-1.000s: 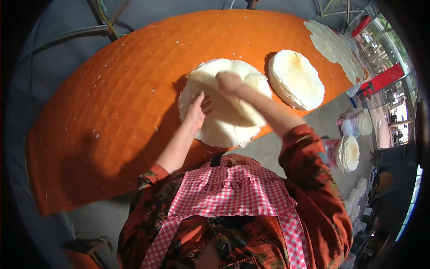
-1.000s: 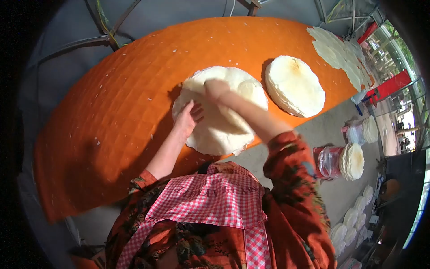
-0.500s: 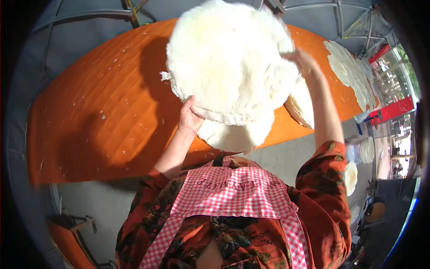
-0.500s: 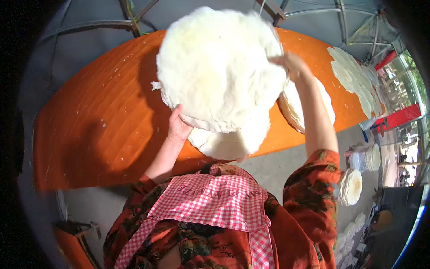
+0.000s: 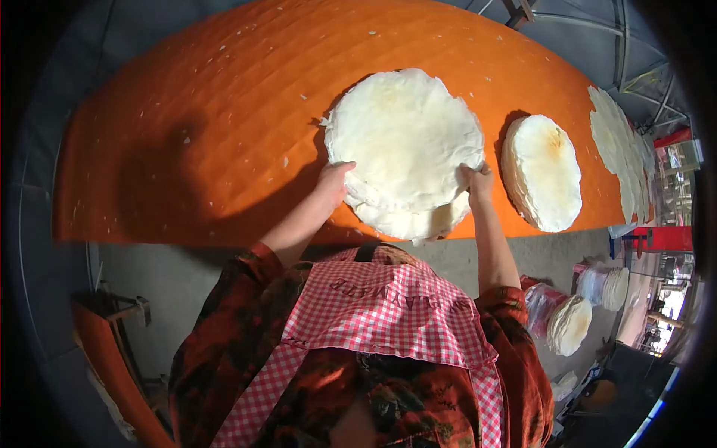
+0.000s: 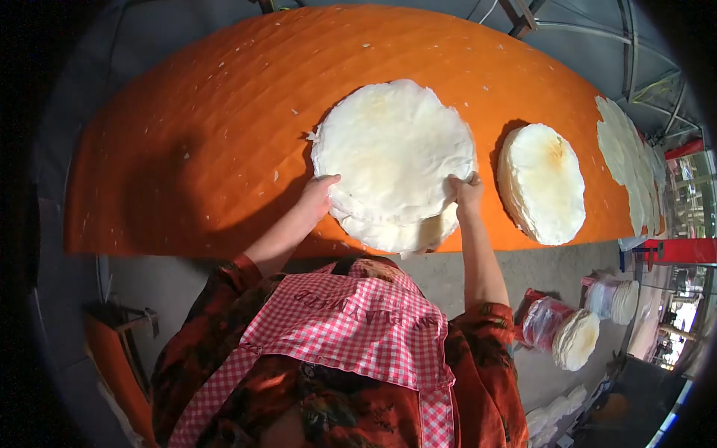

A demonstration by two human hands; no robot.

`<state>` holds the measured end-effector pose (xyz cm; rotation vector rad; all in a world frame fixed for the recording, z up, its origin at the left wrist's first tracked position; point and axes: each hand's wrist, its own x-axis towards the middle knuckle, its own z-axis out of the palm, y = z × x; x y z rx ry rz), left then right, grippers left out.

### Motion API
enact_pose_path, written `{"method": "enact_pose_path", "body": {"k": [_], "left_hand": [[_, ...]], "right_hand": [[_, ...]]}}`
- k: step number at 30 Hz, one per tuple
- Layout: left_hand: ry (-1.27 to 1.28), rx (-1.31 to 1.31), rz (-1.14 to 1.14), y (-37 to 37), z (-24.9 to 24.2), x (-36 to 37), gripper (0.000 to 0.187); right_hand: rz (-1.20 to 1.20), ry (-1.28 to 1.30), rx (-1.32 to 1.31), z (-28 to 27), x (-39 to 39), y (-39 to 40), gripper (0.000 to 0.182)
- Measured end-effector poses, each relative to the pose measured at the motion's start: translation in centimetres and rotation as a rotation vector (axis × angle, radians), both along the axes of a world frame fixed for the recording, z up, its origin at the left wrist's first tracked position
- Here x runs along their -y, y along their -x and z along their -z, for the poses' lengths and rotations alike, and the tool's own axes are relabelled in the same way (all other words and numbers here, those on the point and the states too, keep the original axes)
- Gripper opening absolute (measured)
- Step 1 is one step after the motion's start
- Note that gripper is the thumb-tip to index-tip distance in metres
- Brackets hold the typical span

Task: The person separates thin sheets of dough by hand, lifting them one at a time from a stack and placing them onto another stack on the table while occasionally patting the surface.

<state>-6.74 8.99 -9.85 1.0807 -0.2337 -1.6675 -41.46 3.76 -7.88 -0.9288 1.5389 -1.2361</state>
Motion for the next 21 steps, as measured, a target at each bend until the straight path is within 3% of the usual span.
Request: {"method": "enact_pose_path", "body": {"k": [1, 3, 5, 6, 8, 10, 12, 14, 16, 18, 21], "left_hand": [[-0.028, 0.022, 0.007, 0.2, -0.8, -0.1, 0.031], [-0.103, 0.062, 0.037, 0.6, -1.8, -1.0, 0.03], [0.038, -0.113, 0.101, -0.2, -0.3, -0.8, 0.032], [0.104, -0.205, 0.131, -0.2, 0.4, -1.1, 0.033], [0.034, -0.07, 0.098, 0.3, 0.0, -1.5, 0.034], [-0.008, 0.068, 0.077, 0.6, -0.3, -1.2, 0.033], [-0.033, 0.199, 0.06, 1.0, -0.1, -0.6, 0.031], [0.007, 0.25, -0.027, 1.7, 0.8, -0.7, 0.033], [0.015, 0.448, -0.029, 1.9, 1.0, -0.6, 0.042], [0.067, 0.433, -0.143, 2.5, 0.4, -0.7, 0.065], [0.162, 0.341, -0.134, 2.6, 3.9, -0.3, 0.069]], "right_hand": [[0.023, 0.026, -0.036, 0.4, 0.0, 0.4, 0.031], [-0.024, -0.114, -0.494, 1.1, -0.7, 1.0, 0.031], [0.048, -0.189, -0.951, 0.8, -1.1, 0.2, 0.039], [0.049, 0.238, -1.333, -0.9, -2.5, -1.2, 0.047], [-0.037, 0.401, -1.239, -5.9, -3.8, -7.1, 0.039], [-0.432, 0.342, -0.681, -3.8, -3.0, -11.5, 0.025], [-0.607, 0.38, -0.427, -5.4, -2.0, -18.1, 0.012], [-0.713, 0.503, -0.615, -6.1, 0.8, -22.9, 0.012], [-0.74, 0.379, -0.84, -7.6, 2.3, -27.3, 0.016], [-0.878, 0.299, -1.156, -5.0, 4.5, -29.8, 0.018], [-1.059, 0.26, -1.474, -2.7, 6.5, -32.4, 0.023]]}}
